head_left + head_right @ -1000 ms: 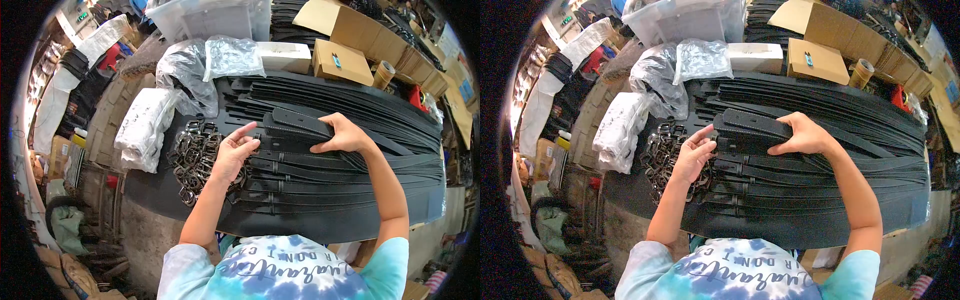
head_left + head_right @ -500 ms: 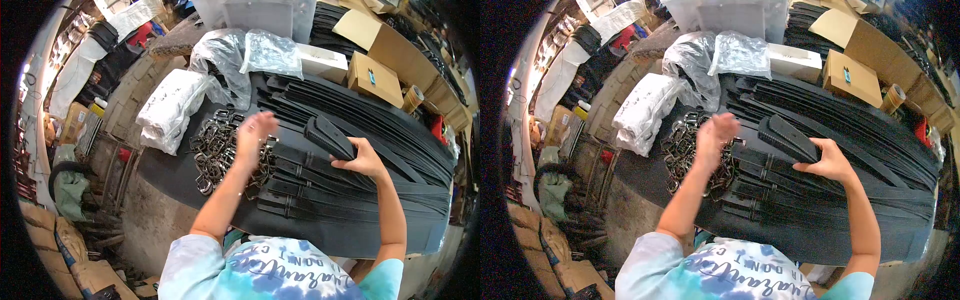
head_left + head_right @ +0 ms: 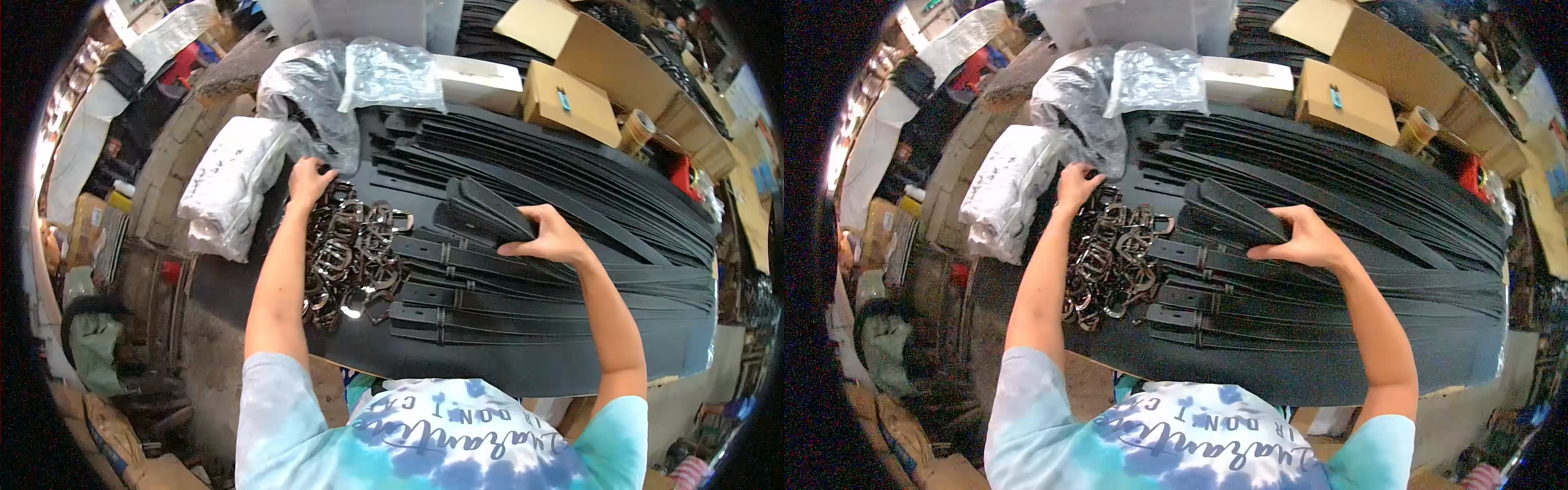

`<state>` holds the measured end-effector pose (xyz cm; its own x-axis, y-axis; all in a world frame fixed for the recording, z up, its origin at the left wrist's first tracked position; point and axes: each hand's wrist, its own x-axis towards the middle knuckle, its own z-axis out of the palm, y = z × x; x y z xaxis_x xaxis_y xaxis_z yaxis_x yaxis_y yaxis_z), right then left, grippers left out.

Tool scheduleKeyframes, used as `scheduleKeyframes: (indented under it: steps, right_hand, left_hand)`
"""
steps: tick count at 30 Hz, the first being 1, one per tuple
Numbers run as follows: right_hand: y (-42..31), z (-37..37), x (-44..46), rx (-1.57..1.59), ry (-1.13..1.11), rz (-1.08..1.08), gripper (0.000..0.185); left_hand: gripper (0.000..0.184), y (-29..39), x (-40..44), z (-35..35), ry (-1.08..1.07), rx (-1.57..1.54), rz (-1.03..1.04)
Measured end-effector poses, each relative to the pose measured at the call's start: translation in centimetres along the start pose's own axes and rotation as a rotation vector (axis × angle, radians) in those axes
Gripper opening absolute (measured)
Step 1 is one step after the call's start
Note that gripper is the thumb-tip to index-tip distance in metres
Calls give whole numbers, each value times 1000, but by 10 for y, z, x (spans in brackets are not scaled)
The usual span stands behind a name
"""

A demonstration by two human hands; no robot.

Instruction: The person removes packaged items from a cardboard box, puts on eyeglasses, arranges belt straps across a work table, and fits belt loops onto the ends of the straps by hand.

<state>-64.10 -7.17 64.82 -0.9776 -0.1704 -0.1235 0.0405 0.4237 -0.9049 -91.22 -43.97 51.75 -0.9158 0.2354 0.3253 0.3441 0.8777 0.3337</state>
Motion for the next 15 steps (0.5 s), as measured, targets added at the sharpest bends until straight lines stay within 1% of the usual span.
scheduleKeyframes:
  steps: [1, 3, 5, 6, 7, 8, 9, 10, 11, 12, 14, 15]
  right_hand:
    - [2, -1, 0, -8, 19, 12, 39]
    - [11, -2, -1, -67, 16, 13, 35]
    - [9, -2, -6, -50, 36, -17, 32]
    - [2, -2, -9, -33, 34, -38, 31]
    - [-3, -1, -8, -17, 29, -65, 30]
    - [-1, -2, -10, 1, 4, -4, 31]
    - [-3, -1, -10, 0, 2, -14, 31]
    - [-5, 0, -12, 6, 11, -24, 31]
    - [-7, 1, -13, 15, 21, -29, 32]
    - [-9, 3, -14, 4, 42, -59, 33]
    - [-11, 3, -15, -29, 65, -53, 33]
    - [-12, 3, -16, -62, 89, -46, 32]
  left_hand:
    - [41, -7, 4, 5, -6, -13, 8]
    - [38, -2, 5, -10, 91, -23, 51]
    - [38, 16, -3, -31, 158, -218, -1]
    - [34, 29, -12, -41, 48, -611, -180]
    - [31, 47, -24, -53, -67, -994, -265]
    - [29, 67, -39, -65, -185, -1377, -346]
    - [32, 87, -56, -76, -329, -1579, -375]
    - [34, 111, -75, -85, -419, -1764, -534]
    - [31, 129, -92, -90, -480, -1794, -663]
    - [29, 128, -106, -76, -651, -1998, -526]
    - [20, 158, -131, -72, -668, -1992, -449]
    - [19, 164, -139, -67, -701, -2029, -377]
